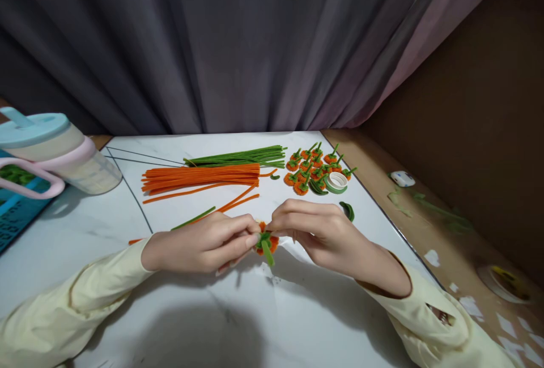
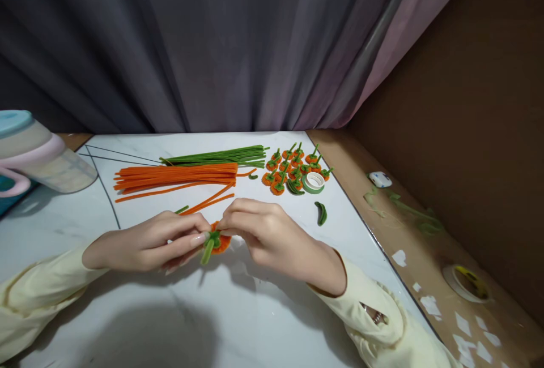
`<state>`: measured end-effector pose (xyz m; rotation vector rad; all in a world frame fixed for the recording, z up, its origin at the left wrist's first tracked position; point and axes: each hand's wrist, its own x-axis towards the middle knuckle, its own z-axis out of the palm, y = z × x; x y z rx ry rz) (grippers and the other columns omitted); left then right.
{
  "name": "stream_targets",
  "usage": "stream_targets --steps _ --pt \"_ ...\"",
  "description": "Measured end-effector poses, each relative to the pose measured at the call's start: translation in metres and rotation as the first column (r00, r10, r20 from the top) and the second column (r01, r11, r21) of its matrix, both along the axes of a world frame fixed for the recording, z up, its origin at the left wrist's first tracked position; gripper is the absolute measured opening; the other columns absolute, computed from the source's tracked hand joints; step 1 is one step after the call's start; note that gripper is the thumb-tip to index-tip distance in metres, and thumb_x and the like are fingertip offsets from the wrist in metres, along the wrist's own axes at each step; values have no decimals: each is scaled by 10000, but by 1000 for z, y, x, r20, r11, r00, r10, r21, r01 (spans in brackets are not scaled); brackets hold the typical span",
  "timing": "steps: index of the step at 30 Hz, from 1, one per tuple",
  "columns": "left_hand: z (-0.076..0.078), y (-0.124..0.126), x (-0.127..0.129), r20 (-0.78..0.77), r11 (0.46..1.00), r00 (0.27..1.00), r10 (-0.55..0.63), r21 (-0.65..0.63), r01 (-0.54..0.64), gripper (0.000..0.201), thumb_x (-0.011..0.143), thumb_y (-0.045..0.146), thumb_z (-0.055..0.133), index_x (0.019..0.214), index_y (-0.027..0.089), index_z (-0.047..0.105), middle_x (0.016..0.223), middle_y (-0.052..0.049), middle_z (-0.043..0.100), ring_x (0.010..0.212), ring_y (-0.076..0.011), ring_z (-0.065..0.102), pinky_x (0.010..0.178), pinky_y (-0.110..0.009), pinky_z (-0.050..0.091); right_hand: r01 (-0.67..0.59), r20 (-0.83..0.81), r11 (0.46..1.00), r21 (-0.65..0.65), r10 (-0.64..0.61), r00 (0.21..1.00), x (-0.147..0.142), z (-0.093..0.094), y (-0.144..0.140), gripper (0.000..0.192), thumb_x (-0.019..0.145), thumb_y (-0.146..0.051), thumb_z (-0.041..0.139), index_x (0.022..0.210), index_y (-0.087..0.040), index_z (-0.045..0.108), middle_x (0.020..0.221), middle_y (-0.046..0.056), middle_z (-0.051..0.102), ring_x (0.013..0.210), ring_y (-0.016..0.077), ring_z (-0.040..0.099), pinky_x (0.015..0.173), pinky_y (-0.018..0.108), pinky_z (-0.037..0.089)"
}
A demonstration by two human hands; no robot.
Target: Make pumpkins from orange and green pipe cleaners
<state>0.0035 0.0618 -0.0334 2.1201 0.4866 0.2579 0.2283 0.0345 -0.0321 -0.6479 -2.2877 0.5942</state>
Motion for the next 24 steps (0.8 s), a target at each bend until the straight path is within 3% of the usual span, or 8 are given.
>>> stream_targets --steps 6,10,14,20,24 --pt "1 -1 0 -6 993 1000 0 117 0 167 967 206 332 862 179 458 532 76 485 445 -70 448 474 -159 347 -11 8 1000 -10 11 1000 0 -1 -1 204 894 -16 446 906 -146 603 844 67 621 785 136 573 690 234 469" --pt "1 -5 0 -40 956 999 7 293 5 184 967 203 317 895 170 483 634 44 503 516 -82 490 515 -176 371 8 30 995 -99 -5 1000 -2 0 -2 149 902 -48 477 885 -158 577 816 45 608 768 135 562 687 234 452" --pt "-3 -10 -2 -116 880 992 45 474 16 241 983 227 273 901 170 493 706 6 567 567 -115 558 541 -213 406 70 59 988 -135 -62 996 -5 -1 -4 105 913 -91 488 852 -166 530 844 45 560 782 144 521 691 253 435" --pt "-7 -17 -1 -82 680 993 89 733 0 308 995 197 227 858 162 501 676 -4 574 508 -144 555 496 -259 410 184 23 982 -51 -183 983 -16 -7 -11 159 883 -28 457 854 -182 484 1049 92 498 995 197 458 835 336 416" --pt "-7 -20 -1 -77 658 990 120 752 -22 279 991 182 246 876 165 499 685 1 578 515 -147 564 497 -263 412 246 -15 969 -18 -246 969 -22 -14 -15 199 857 5 427 865 -192 453 1092 103 490 1043 221 437 854 374 413"
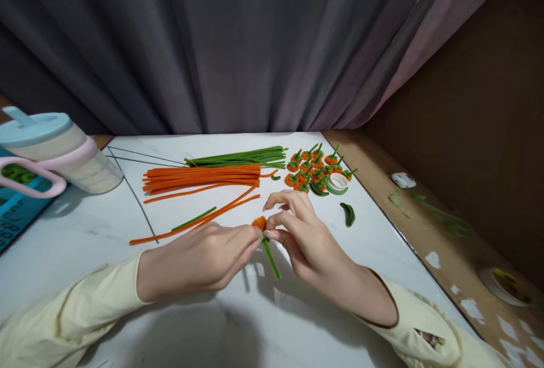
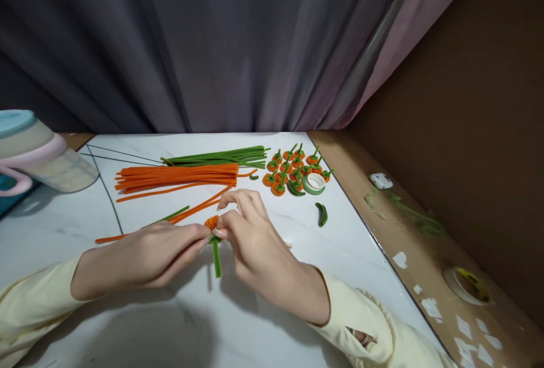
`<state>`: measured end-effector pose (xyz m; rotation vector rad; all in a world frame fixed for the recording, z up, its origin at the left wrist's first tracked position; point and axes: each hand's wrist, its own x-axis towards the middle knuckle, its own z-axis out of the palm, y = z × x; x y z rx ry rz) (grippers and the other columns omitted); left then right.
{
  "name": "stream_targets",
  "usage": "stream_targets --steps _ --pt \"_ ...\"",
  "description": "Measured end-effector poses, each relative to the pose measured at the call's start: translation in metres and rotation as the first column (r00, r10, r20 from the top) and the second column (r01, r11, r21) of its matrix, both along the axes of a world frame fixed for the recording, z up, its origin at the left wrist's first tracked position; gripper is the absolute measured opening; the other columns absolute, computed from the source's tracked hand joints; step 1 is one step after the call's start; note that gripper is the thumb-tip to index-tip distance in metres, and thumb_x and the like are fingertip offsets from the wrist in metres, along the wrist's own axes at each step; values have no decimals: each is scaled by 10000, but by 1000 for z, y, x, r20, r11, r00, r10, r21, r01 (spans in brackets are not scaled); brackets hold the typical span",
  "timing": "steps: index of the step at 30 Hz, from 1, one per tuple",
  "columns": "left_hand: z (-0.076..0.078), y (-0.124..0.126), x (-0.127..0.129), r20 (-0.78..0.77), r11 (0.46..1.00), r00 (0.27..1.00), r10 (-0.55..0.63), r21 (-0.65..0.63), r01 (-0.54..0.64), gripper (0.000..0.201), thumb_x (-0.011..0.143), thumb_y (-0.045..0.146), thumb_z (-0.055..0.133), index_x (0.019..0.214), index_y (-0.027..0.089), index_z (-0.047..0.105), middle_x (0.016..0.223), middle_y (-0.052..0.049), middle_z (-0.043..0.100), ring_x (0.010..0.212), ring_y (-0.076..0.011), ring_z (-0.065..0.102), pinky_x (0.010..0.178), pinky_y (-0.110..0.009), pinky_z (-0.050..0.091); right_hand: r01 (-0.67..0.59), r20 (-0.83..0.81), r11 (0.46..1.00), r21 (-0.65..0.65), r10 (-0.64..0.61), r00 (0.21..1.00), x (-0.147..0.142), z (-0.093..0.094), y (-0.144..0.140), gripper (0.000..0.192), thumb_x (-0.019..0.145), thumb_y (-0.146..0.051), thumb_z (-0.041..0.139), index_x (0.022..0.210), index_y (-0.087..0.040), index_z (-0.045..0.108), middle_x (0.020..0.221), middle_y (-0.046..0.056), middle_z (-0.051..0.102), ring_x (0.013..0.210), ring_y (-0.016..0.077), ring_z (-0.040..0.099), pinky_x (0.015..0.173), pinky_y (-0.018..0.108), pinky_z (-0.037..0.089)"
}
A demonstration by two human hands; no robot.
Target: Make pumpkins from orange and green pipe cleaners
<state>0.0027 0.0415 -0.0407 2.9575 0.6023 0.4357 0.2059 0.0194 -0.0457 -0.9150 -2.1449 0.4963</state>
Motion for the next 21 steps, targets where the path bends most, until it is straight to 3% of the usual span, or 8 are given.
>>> stream_targets --steps 4,8,13,17,21 --pt "-2 -1 1 30 992 999 42 -119 -38 242 992 196 251 915 176 479 723 5 592 556 -136 588 533 -243 425 26 -30 999 -18 -27 999 -3 -4 -1 231 809 32 416 833 -198 417 1057 94 473 1041 228 432 848 385 413" --pt "-3 -2 5 84 948 987 136 -299 -105 207 989 196 256 915 191 450 676 35 556 542 -114 572 525 -209 416 103 -69 995 -8 -104 992 -6 -6 -1 221 812 25 392 804 -195 407 1017 96 464 1002 229 443 809 380 418" --pt "-7 -7 12 135 922 962 235 -344 -177 214 985 172 243 870 203 421 651 54 508 514 -97 555 523 -194 425 199 -98 980 32 -195 976 -13 -10 -2 206 852 3 376 808 -195 414 974 86 486 956 216 450 786 362 417" --pt "-14 -8 14 209 958 946 248 -200 -207 205 991 169 245 885 189 420 664 41 531 495 -99 572 477 -198 416 245 -139 968 58 -236 962 -17 -13 -4 191 882 -16 401 851 -197 453 933 67 513 907 200 463 763 341 417" --pt "-19 -4 14 321 968 932 171 123 -220 179 994 160 279 920 167 441 650 19 566 469 -107 561 453 -214 397 296 -199 951 89 -274 941 -19 -14 -9 185 884 -24 440 919 -194 503 949 69 530 933 202 473 792 352 418"
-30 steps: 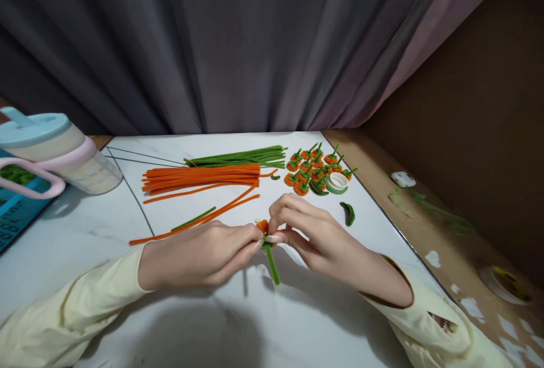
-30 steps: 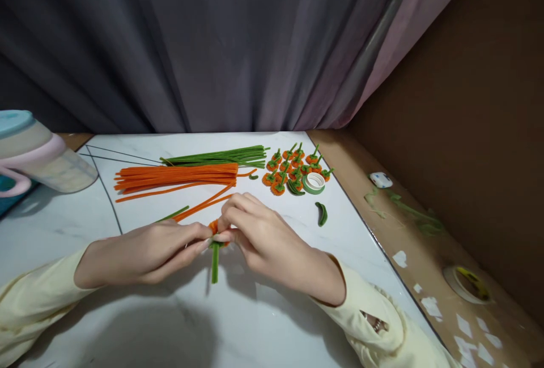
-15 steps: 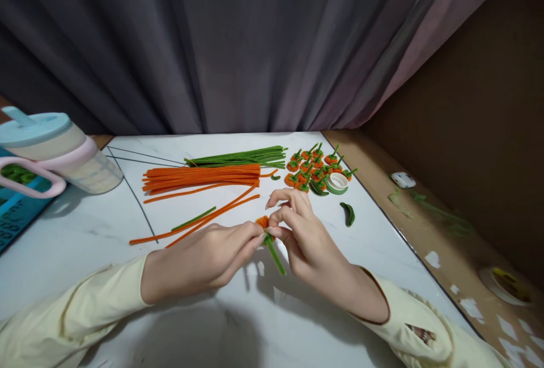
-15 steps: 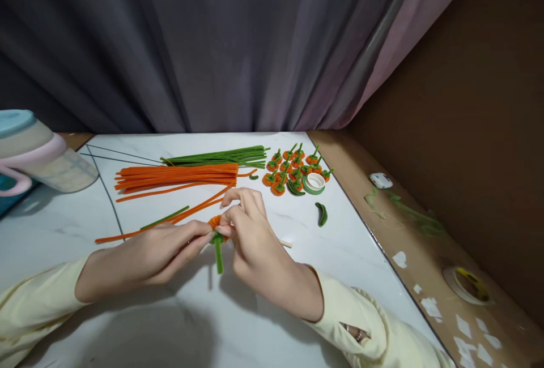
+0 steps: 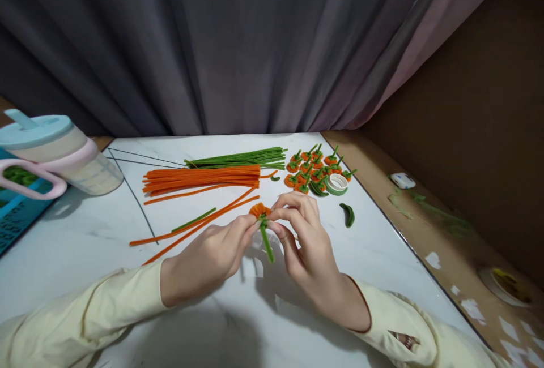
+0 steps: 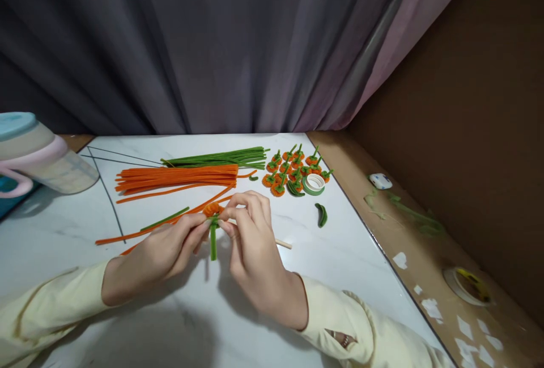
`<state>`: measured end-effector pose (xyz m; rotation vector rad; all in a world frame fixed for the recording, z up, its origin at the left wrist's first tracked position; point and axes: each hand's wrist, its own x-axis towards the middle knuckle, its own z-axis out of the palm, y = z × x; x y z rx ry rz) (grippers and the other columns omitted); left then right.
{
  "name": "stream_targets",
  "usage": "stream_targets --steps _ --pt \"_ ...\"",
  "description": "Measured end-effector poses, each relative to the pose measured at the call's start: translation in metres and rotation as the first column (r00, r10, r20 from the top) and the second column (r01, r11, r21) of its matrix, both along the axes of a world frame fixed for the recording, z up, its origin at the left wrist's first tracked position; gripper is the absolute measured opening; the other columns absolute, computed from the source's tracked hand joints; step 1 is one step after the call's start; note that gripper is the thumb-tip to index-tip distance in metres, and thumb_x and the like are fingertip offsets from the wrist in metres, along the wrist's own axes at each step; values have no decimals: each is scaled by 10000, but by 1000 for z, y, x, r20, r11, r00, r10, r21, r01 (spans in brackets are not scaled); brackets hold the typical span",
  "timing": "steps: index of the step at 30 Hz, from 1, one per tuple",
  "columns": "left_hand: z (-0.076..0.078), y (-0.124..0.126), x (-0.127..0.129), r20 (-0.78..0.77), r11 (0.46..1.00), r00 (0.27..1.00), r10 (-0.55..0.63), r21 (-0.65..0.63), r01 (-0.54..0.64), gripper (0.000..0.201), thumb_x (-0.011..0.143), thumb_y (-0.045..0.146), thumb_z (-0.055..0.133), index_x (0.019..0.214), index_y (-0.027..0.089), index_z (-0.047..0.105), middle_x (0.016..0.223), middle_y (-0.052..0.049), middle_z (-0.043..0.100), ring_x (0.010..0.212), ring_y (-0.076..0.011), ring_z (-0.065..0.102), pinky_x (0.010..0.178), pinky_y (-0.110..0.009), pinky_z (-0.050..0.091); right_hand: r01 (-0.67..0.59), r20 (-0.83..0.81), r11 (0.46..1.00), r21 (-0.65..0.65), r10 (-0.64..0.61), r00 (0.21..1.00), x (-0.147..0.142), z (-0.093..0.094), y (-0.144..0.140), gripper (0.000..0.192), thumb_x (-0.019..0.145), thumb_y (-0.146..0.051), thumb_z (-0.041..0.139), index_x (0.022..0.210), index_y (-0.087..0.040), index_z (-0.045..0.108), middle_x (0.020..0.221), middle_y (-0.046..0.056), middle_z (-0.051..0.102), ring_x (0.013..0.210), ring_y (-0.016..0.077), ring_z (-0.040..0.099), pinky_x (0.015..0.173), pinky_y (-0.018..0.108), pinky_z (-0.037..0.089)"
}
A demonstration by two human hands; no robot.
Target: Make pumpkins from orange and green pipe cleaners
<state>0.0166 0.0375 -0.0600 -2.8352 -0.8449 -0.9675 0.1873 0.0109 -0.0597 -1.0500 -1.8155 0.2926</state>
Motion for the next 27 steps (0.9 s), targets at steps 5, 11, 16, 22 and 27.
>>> stream_targets --steps 5,11,16,22,27 --pt "-5 6 -3 -16 964 993 -117 238 117 193 978 94 255 1003 120 444 551 23 520 410 -109 475 409 -227 354 49 -59 992 114 -43 997 -1 2 -7 233 852 -1 467 933 -202 554 911 55 546 925 203 508 823 386 442" --pt "-5 12 -5 25 916 963 -267 317 246 220 938 68 255 1003 99 463 507 17 490 386 -134 469 367 -244 376 76 83 942 327 -109 991 6 3 -13 355 778 50 463 968 -217 601 853 57 599 980 245 541 782 415 465" --pt "-4 14 -6 15 892 953 -303 357 278 211 917 50 281 977 99 477 500 2 520 396 -151 513 363 -254 430 54 211 869 492 -179 961 13 2 -14 286 778 -14 522 935 -228 631 773 49 630 906 261 588 676 405 444" --pt "-8 12 -5 35 881 945 -324 375 289 204 915 50 294 984 99 479 505 15 507 401 -137 482 383 -251 433 37 236 715 698 -279 931 15 -10 -8 202 743 -52 645 671 -240 626 831 5 640 888 223 591 648 375 424" --pt "-9 11 -6 14 901 945 -328 305 308 219 914 49 276 1016 96 463 518 11 499 411 -142 462 388 -263 388 12 268 719 695 -274 924 15 -7 -7 198 740 -47 625 672 -233 614 843 0 634 928 220 575 680 372 402"
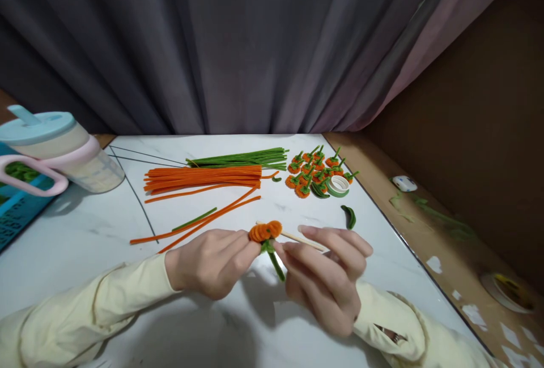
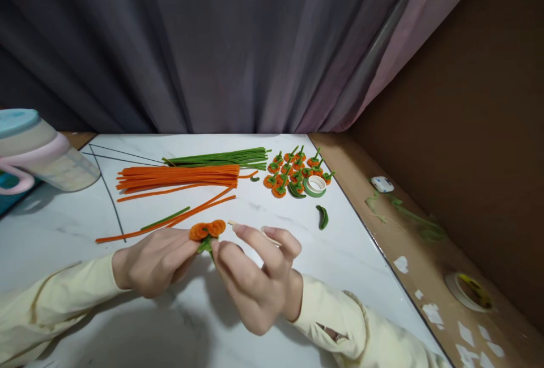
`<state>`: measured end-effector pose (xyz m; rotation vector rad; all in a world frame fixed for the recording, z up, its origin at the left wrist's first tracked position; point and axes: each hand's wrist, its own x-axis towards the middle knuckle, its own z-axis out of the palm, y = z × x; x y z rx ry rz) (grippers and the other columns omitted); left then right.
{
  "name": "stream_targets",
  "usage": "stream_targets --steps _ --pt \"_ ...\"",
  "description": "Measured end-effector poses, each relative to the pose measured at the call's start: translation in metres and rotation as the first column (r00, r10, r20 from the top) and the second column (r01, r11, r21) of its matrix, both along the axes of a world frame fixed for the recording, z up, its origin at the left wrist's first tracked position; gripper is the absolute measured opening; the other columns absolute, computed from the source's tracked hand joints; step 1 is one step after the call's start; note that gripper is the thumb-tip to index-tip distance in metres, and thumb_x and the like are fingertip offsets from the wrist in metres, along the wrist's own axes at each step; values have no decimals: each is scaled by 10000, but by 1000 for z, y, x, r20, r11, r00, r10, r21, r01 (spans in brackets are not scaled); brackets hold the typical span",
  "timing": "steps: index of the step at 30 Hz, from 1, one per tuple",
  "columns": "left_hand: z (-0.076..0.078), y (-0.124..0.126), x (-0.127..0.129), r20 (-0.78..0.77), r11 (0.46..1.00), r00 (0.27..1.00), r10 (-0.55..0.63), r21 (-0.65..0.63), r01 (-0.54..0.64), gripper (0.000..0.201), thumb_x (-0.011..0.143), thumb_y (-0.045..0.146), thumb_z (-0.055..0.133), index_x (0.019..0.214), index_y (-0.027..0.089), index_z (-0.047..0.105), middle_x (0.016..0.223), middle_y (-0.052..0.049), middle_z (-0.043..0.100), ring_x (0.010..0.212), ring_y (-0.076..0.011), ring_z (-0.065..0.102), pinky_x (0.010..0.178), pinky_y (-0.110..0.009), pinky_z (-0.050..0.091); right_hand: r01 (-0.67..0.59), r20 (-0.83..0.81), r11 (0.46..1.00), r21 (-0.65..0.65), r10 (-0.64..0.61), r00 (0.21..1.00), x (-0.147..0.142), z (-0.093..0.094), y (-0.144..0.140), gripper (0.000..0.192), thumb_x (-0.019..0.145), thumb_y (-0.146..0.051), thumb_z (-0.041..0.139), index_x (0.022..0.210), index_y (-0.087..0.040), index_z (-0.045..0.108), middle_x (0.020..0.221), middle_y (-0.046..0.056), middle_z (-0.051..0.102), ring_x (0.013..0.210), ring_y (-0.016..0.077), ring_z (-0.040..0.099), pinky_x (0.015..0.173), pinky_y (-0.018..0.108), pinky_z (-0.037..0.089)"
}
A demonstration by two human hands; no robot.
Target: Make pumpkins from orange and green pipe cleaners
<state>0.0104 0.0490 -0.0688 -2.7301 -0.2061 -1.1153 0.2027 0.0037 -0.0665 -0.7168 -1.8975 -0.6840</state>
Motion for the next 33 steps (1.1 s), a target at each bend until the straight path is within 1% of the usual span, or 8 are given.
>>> stream_targets --steps 5,11,18,23,25,26,30,33 --pt "6 0 0 -42 990 999 21 -136 -26 202 919 53 280 1009 116 450 526 15 507 407 -134 468 388 -250 379 -49 -70 955 -291 30 997 -1 14 3 238 776 -62 506 931 -218 596 853 61 636 1030 293 549 783 437 374" --pt "14 -7 3 -137 963 983 125 -223 -154 170 971 138 272 954 161 439 549 33 543 372 -111 471 369 -231 347 -87 -53 880 -468 70 996 -1 23 6 189 810 -46 458 887 -209 513 953 80 572 1079 286 486 847 447 357" --pt "11 -7 4 -207 973 976 72 -199 -114 206 962 92 258 929 122 459 547 12 558 368 -115 469 371 -225 349 -273 -313 710 -649 78 947 -10 19 1 183 812 -10 401 808 -189 441 988 82 479 977 226 455 825 411 395" --pt "10 -11 4 -170 938 981 92 -315 -143 179 977 143 287 951 143 465 579 16 574 399 -118 517 402 -223 386 -342 -431 658 -671 29 902 -14 12 2 169 856 -42 402 784 -190 443 926 61 479 898 204 459 752 373 385" --pt "12 -13 4 -143 839 987 75 -526 -140 153 982 176 308 977 156 460 588 33 565 438 -113 557 438 -208 431 -339 -432 648 -682 18 902 -12 12 4 159 869 -60 425 781 -187 465 917 56 484 899 202 458 757 371 373" --pt "13 -13 4 -116 736 992 55 -666 -119 140 983 196 318 972 164 454 585 46 551 437 -102 560 443 -195 445 -333 -427 643 -690 11 904 -11 13 5 152 875 -72 442 780 -185 477 919 53 487 902 200 457 763 371 366" --pt "19 -8 6 31 177 988 149 -984 5 218 989 352 323 862 192 401 589 66 535 361 -67 522 365 -156 420 -313 -421 614 -725 -34 907 -5 16 10 143 890 -125 495 761 -186 503 914 40 506 903 196 459 782 372 346" --pt "21 -4 10 -20 3 981 194 -1000 -22 335 968 460 340 785 188 405 556 59 540 358 -73 533 356 -152 411 -319 -428 565 -761 -67 901 -4 16 12 154 894 -157 512 745 -194 514 889 32 520 893 197 468 794 374 344"
